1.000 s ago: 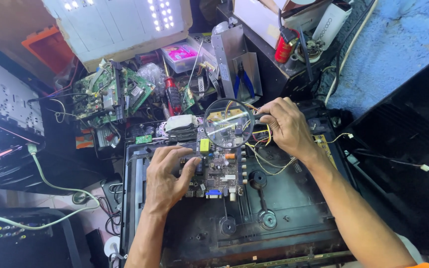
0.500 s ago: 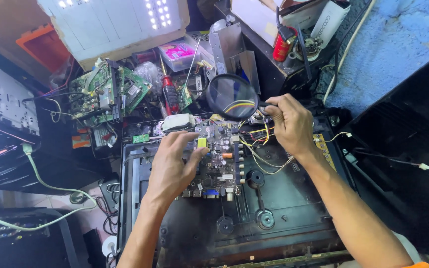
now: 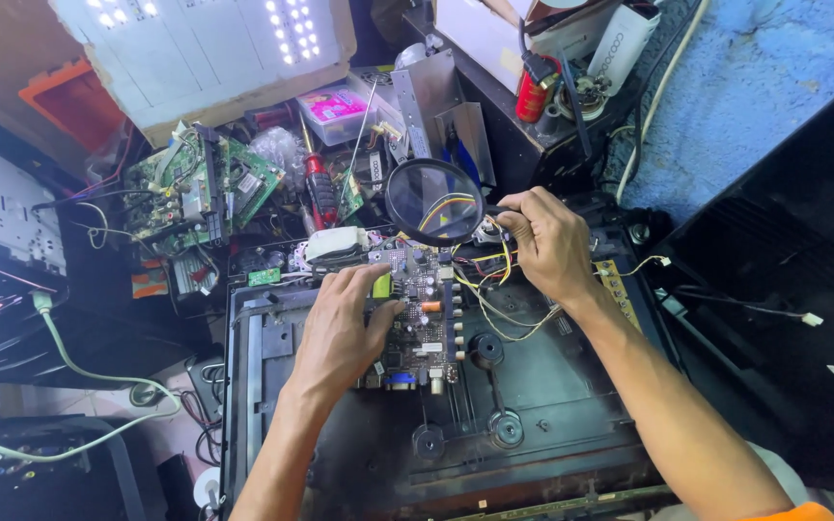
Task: Inspecting an electronic circuit board from a television using a magnifying glass to check for damaged components or solder joints.
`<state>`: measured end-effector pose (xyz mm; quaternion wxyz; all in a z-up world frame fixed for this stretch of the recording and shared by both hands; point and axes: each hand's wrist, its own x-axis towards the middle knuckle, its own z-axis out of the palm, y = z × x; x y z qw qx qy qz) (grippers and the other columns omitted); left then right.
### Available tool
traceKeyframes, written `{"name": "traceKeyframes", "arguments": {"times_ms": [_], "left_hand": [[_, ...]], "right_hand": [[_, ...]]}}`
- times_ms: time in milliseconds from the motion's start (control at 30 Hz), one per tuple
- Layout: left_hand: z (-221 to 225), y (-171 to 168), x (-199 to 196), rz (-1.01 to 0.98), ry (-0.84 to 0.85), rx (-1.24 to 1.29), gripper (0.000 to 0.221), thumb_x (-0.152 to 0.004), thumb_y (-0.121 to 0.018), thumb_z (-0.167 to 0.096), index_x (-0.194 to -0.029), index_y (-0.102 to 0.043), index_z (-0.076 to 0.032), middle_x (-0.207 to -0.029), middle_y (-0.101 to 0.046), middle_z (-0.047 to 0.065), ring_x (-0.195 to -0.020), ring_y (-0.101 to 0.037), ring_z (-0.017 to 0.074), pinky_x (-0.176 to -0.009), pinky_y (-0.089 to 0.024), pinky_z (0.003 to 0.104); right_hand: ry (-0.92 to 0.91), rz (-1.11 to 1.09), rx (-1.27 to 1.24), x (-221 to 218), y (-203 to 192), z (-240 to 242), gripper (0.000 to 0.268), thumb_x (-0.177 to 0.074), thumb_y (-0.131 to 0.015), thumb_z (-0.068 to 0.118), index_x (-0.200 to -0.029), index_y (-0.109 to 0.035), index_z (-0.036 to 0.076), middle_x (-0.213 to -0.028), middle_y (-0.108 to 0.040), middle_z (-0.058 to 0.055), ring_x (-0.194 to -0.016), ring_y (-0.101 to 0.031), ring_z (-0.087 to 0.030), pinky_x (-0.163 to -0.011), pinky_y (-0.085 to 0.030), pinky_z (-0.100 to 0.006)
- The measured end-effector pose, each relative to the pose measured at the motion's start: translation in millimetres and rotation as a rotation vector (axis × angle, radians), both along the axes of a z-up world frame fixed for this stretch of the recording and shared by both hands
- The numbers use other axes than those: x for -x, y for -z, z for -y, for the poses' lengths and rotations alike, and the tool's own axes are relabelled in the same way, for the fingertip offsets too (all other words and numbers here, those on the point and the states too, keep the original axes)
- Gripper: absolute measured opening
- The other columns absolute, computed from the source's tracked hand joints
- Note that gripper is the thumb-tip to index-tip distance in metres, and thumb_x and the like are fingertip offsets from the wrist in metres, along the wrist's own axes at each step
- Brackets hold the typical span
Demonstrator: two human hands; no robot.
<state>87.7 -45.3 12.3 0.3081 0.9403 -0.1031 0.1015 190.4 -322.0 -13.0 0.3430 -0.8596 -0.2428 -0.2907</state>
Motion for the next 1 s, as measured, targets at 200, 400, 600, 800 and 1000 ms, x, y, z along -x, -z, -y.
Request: {"name": "traceKeyframes", "arguments": {"times_ms": [200, 400, 600, 800, 1000], "left_hand": [[-1, 8, 1, 0.113, 0.031, -0.013, 0.04, -0.093, -0.073, -0.021, -0.131, -0.066, -0.01, -0.113, -0.068, 0.012, -0.108, -0.067, 0.0301, -0.087, -0.059, 0.041], [-3, 1, 8, 0.126, 0.002, -0.029, 0.04, -0.092, -0.073, -0.021, -0.131, -0.067, -0.01, -0.115, -0.067, 0.013, -0.11, -0.067, 0.0328, -0.086, -0.06, 0.043], [2, -14, 6, 0.1, -0.045, 0.111, 0.046, -0.096, -0.07, -0.034, -0.133, -0.065, -0.007, -0.115, -0.065, 0.017, -0.113, -0.064, 0.0314, -0.092, -0.057, 0.044], [22, -37, -2, -0.081, -0.136, 0.777, 0.052, -0.099, -0.064, -0.026, -0.139, -0.054, 0.005, -0.101, -0.074, 0.026, -0.088, -0.077, 0.034, -0.071, -0.066, 0.039], [28, -24, -13, -0.115, -0.162, 0.946, 0.047, -0.096, -0.067, -0.014, -0.136, -0.058, 0.008, -0.097, -0.075, 0.026, -0.085, -0.076, 0.0285, -0.072, -0.067, 0.036]], "right_hand": [[-0.017, 0.013, 0.008, -1, -1, 4, 0.027, -0.109, -0.057, 0.034, -0.105, -0.07, 0.011, -0.083, -0.062, -0.007, -0.081, -0.069, -0.034, -0.072, -0.057, -0.043], [-0.051, 0.0, 0.007, 0, -1, 3, 0.026, -0.108, -0.055, 0.033, -0.108, -0.07, 0.011, -0.086, -0.064, -0.008, -0.084, -0.069, -0.035, -0.075, -0.057, -0.043], [-0.118, -0.014, 0.013, 4, -4, -7, 0.025, -0.108, -0.053, 0.027, -0.111, -0.068, 0.008, -0.09, -0.066, -0.011, -0.088, -0.069, -0.039, -0.078, -0.057, -0.045], [-0.158, 0.015, 0.024, 7, -7, -10, 0.023, -0.106, -0.058, 0.027, -0.109, -0.07, 0.008, -0.092, -0.067, -0.01, -0.089, -0.069, -0.038, -0.08, -0.057, -0.043], [-0.189, -0.021, -0.024, 7, -14, -8, 0.024, -0.106, -0.057, 0.027, -0.11, -0.071, 0.007, -0.096, -0.069, -0.012, -0.092, -0.07, -0.038, -0.082, -0.057, -0.045]]}}
